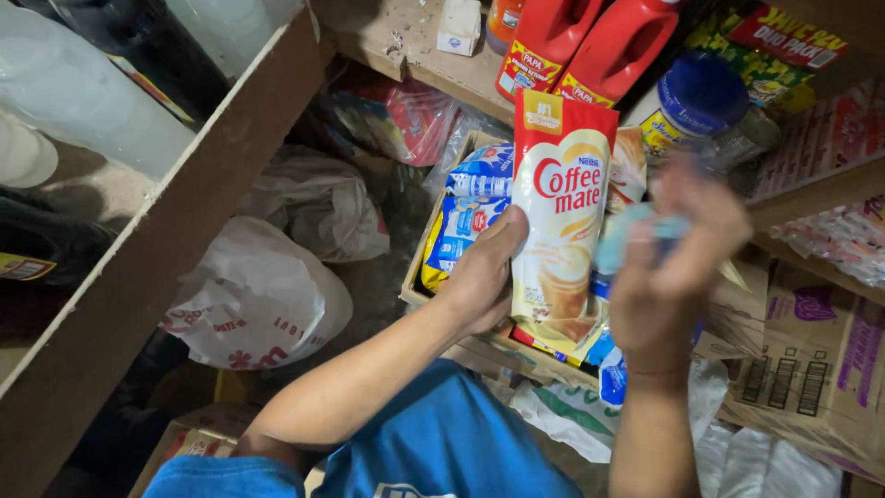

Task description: Wiping and dusting coffee creamer packets and placing them into a cardboard box in a storage area.

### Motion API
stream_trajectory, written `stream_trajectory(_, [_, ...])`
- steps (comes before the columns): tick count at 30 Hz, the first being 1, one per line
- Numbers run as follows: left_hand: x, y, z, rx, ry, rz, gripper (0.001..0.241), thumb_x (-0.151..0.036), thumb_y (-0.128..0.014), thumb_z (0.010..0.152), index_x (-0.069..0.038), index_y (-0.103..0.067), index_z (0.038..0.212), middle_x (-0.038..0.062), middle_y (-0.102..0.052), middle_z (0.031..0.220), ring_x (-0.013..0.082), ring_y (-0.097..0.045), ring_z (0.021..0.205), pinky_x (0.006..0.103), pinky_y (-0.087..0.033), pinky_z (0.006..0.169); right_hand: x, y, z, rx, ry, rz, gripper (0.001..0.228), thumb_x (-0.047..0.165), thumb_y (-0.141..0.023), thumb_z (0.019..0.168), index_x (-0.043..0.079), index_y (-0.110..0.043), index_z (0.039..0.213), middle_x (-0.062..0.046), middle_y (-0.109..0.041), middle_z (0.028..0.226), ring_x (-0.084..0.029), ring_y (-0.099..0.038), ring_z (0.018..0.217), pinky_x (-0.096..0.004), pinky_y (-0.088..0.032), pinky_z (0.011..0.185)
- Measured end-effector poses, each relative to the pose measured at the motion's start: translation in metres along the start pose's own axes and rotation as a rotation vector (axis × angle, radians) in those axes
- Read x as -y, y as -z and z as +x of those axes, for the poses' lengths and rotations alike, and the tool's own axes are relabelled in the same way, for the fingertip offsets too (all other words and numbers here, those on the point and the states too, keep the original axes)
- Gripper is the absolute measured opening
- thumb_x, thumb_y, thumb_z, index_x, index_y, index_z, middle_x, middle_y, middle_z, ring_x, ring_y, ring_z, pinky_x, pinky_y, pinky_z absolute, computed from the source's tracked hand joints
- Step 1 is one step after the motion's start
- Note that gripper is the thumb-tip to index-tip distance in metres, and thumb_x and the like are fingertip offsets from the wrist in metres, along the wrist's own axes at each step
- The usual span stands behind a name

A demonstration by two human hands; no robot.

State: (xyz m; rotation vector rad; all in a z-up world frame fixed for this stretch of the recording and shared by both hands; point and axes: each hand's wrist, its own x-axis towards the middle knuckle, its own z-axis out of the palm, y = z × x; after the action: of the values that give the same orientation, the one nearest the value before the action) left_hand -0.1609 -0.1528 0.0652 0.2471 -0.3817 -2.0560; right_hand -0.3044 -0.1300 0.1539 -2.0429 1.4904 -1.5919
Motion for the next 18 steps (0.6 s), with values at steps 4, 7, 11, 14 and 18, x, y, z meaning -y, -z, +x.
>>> stream_trajectory(4, [0.008,0.017,0.011,0.005,0.000,0.024,0.047,-0.035,-0.036,0.112,-0.007,-0.045,0.148,0.013,-0.059,0.143,0.0271,-0.059,0.129,0.0435,-0.050,0.110,-0.008,-0.014,-0.007,0.330,0.257,-0.334,0.043,0.017,-0.067,0.100,0.001,-0.060,0.139,-0.029,-0.040,0.155,-0.046,-0.040,0.146,-0.053,-0.033,0.123])
stream_trajectory(7, [0.004,0.028,0.019,-0.010,-0.160,0.078,0.036,-0.022,-0.042,0.117,0.000,-0.049,0.145,0.015,-0.061,0.136,0.0264,-0.061,0.124,0.0426,-0.051,0.108,0.007,-0.019,-0.011,0.427,0.294,-0.341,0.051,0.017,-0.073,0.091,0.003,-0.062,0.138,-0.030,-0.040,0.155,-0.049,-0.038,0.145,-0.056,-0.032,0.120])
stream_trajectory(11, [-0.015,0.009,0.017,-0.080,-0.048,-0.001,0.042,-0.035,-0.038,0.114,-0.005,-0.053,0.140,0.011,-0.066,0.126,0.0215,-0.066,0.110,0.0367,-0.055,0.096,0.018,-0.015,-0.025,0.472,0.301,-0.348,0.051,0.013,-0.073,0.083,0.001,-0.063,0.132,-0.031,-0.041,0.155,-0.051,-0.039,0.144,-0.057,-0.035,0.118])
stream_trajectory(14, [-0.019,0.005,0.020,-0.101,-0.058,0.088,0.043,-0.035,-0.039,0.113,-0.004,-0.054,0.139,0.013,-0.067,0.123,0.0220,-0.067,0.105,0.0365,-0.056,0.092,0.019,-0.011,-0.033,0.493,0.348,-0.405,0.052,0.009,-0.070,0.079,-0.001,-0.065,0.129,-0.032,-0.043,0.152,-0.051,-0.042,0.141,-0.058,-0.037,0.116])
stream_trajectory(18, [-0.019,0.002,0.024,-0.087,-0.075,0.165,0.044,-0.035,-0.040,0.115,-0.003,-0.053,0.142,0.015,-0.066,0.127,0.0226,-0.067,0.107,0.0375,-0.055,0.094,0.020,-0.009,-0.041,0.479,0.393,-0.476,0.046,0.007,-0.064,0.078,-0.002,-0.066,0.124,-0.029,-0.049,0.149,-0.048,-0.045,0.141,-0.058,-0.038,0.115])
